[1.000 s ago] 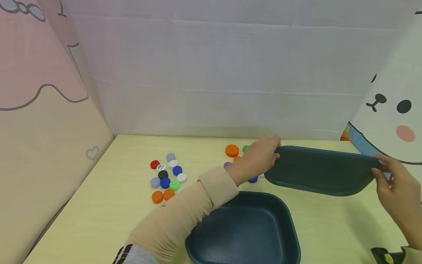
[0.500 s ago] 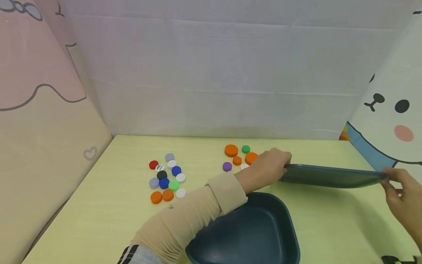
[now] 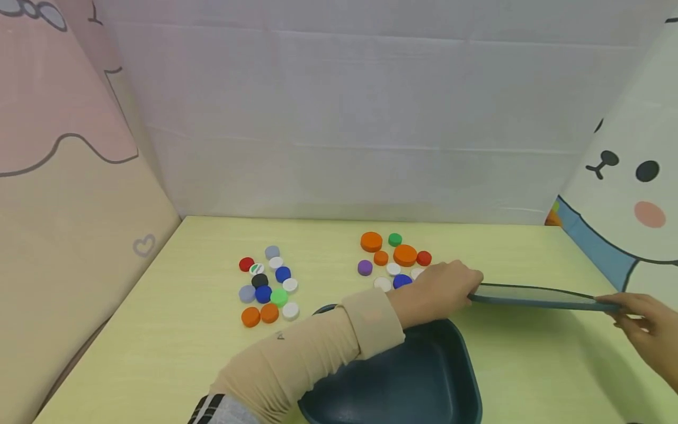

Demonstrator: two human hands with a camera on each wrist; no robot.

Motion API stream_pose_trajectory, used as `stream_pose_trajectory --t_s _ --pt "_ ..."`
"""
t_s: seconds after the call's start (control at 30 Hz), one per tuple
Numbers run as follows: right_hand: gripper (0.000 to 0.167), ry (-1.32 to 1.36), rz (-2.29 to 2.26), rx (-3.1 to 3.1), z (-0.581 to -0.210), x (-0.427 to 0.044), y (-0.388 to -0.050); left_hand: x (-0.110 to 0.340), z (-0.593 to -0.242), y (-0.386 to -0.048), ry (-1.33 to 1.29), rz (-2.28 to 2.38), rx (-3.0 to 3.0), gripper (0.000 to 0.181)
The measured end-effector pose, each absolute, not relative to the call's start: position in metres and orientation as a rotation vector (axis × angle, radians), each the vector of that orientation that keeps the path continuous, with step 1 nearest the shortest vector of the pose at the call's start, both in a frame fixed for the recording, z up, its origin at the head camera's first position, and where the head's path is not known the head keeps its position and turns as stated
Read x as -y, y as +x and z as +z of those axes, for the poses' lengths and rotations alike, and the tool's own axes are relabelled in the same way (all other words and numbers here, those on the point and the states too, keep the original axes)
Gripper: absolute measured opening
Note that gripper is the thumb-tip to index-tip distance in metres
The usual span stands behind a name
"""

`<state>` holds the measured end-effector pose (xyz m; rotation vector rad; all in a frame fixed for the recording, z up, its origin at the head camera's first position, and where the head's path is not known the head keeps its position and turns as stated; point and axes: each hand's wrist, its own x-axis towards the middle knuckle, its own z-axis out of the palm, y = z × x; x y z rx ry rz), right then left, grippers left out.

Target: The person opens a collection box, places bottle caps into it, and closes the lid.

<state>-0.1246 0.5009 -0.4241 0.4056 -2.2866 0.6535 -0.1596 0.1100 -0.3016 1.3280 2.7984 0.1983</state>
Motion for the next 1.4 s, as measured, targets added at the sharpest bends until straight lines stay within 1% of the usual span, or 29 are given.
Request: stream_pose_trajectory --t_s 0.1,0.27,0.33,0.4,0.47,0.6,0.7,0.87,0.93,1.07,1.13,1.17,1.2,1.3,1.4 --pt "0.021 0.437 0.731 2.307 -0.419 -0.492 -0.118 -0.11 -0.305 -0.158 1.356 0.161 -2.789 0.01" --pt "0.039 0.401 0.88 2.388 -0.39 -0.449 -0.097 -0.111 -0.311 -0.156 1.391 0.03 -2.774 0.007" --pt "0.048 0.37 0.81 2.452 -0.384 -0.44 -0.092 -0.112 -0.313 -0.155 1.407 -0.067 -2.766 0.005" --pt "0.05 0.347 0.71 2.521 -0.382 -0.435 -0.09 -0.113 -0.315 -0.154 1.417 -0.136 -2.75 0.004" --pt "0.044 0.352 0.65 2.549 -0.384 -0.435 -0.09 -0.115 -0.317 -0.153 1.422 -0.191 -2.726 0.01" --pt "0.039 0.372 0.494 2.554 -0.389 -0.437 -0.093 -0.116 -0.319 -0.153 1.435 -0.249 -2.672 0.018" --pt "0.041 0.37 0.376 2.561 -0.393 -0.439 -0.094 -0.115 -0.32 -0.154 1.44 -0.287 -2.65 0.019" --pt "0.041 0.409 0.345 2.56 -0.398 -0.441 -0.094 -0.111 -0.321 -0.155 1.421 -0.321 -2.654 0.014" --pt "0.023 0.435 0.354 2.549 -0.4 -0.442 -0.095 -0.108 -0.32 -0.156 1.408 -0.316 -2.667 0.012" --pt "0.027 0.474 0.34 2.542 -0.402 -0.443 -0.097 -0.1 -0.316 -0.157 1.38 -0.272 -2.698 0.011" --pt "0.023 0.472 0.338 2.555 -0.403 -0.443 -0.097 -0.095 -0.314 -0.157 1.37 -0.247 -2.71 0.012" --pt "0.032 0.472 0.343 2.565 -0.404 -0.443 -0.096 -0.092 -0.313 -0.157 1.369 -0.237 -2.717 0.012" --pt "0.045 0.471 0.359 2.576 -0.405 -0.443 -0.095 -0.09 -0.311 -0.156 1.369 -0.226 -2.727 0.011" --pt "0.045 0.469 0.383 2.612 -0.408 -0.444 -0.094 -0.08 -0.306 -0.155 1.37 -0.183 -2.761 0.011" --pt "0.041 0.458 0.358 2.686 -0.409 -0.445 -0.094 -0.068 -0.302 -0.154 1.37 -0.143 -2.813 0.013"
